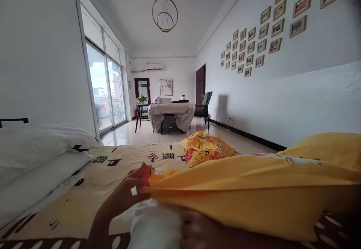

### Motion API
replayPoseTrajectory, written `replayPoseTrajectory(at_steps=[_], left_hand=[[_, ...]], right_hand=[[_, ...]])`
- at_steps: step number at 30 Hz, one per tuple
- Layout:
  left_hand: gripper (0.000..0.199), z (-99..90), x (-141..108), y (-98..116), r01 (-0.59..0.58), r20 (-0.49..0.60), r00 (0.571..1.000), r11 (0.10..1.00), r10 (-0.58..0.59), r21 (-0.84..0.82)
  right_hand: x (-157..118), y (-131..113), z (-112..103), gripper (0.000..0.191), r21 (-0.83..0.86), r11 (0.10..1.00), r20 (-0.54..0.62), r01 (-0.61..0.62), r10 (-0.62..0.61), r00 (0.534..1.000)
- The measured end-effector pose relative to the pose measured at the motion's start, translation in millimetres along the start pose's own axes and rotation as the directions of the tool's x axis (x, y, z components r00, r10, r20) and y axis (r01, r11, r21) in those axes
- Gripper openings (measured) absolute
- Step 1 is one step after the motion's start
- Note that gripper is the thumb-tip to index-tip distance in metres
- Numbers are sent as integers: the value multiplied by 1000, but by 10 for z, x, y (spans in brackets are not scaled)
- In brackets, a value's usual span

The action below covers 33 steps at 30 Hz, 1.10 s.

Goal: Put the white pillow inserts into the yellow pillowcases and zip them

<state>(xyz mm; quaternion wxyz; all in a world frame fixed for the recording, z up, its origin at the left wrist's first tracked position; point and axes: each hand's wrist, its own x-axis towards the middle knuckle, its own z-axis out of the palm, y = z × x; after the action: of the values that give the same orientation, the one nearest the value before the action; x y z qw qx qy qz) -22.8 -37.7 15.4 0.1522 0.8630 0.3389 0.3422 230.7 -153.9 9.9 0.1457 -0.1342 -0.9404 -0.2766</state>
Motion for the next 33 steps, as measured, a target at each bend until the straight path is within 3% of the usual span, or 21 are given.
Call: replayPoseTrajectory(at_steps=[1,3,5,7,10,14,16,18,20,22,23,25,27,28,30,33], left_hand=[[21,5,31,-27,17,-51,999,1000,-18,-11],[30,6,80,-29,24,-250,968,998,-36,-53],[38,-5,81,40,11,-464,884,994,-58,-105],[39,-12,23,166,-7,-597,794,980,-115,-197],[25,22,-121,394,39,-605,723,894,-334,-447],[30,60,-194,558,159,-517,612,734,-598,-660],[34,24,-139,480,206,-489,539,670,-686,-713],[38,-28,-52,263,247,-488,497,656,-717,-713],[40,-65,29,-43,345,-509,532,723,-676,-599],[35,-73,82,-327,516,-451,641,784,-621,-346],[30,-65,99,-421,560,-422,672,790,-609,-248],[19,-24,125,-462,611,-418,686,783,-596,-113],[11,62,142,-292,595,-514,678,803,-525,-37],[12,122,142,-143,548,-561,693,837,-454,0],[15,273,118,230,297,-588,783,953,-202,68],[13,521,38,786,-82,-362,931,993,46,-84]], right_hand=[[10,108,31,14,5,1000,8,3,-3,1000],[27,281,65,25,16,1000,-3,10,-10,1000],[39,407,26,34,15,1000,-55,28,-27,998],[51,527,-115,40,-8,1000,-99,26,-27,995],[56,750,-482,43,-38,998,-113,-47,43,993],[26,1037,-900,40,8,984,-152,-178,177,972],[11,1103,-938,40,72,964,-74,-257,262,962],[7,1099,-874,39,145,935,43,-324,321,946],[17,1038,-774,38,191,909,114,-370,354,928],[32,955,-702,34,222,889,128,-401,382,915],[36,918,-687,31,237,878,128,-415,395,910],[29,872,-695,29,269,863,133,-428,407,904],[-3,873,-733,29,292,859,145,-420,395,907],[-27,889,-755,29,294,860,151,-416,388,909],[-85,934,-794,29,292,864,152,-410,382,912],[-182,995,-833,29,299,870,127,-392,371,920]])
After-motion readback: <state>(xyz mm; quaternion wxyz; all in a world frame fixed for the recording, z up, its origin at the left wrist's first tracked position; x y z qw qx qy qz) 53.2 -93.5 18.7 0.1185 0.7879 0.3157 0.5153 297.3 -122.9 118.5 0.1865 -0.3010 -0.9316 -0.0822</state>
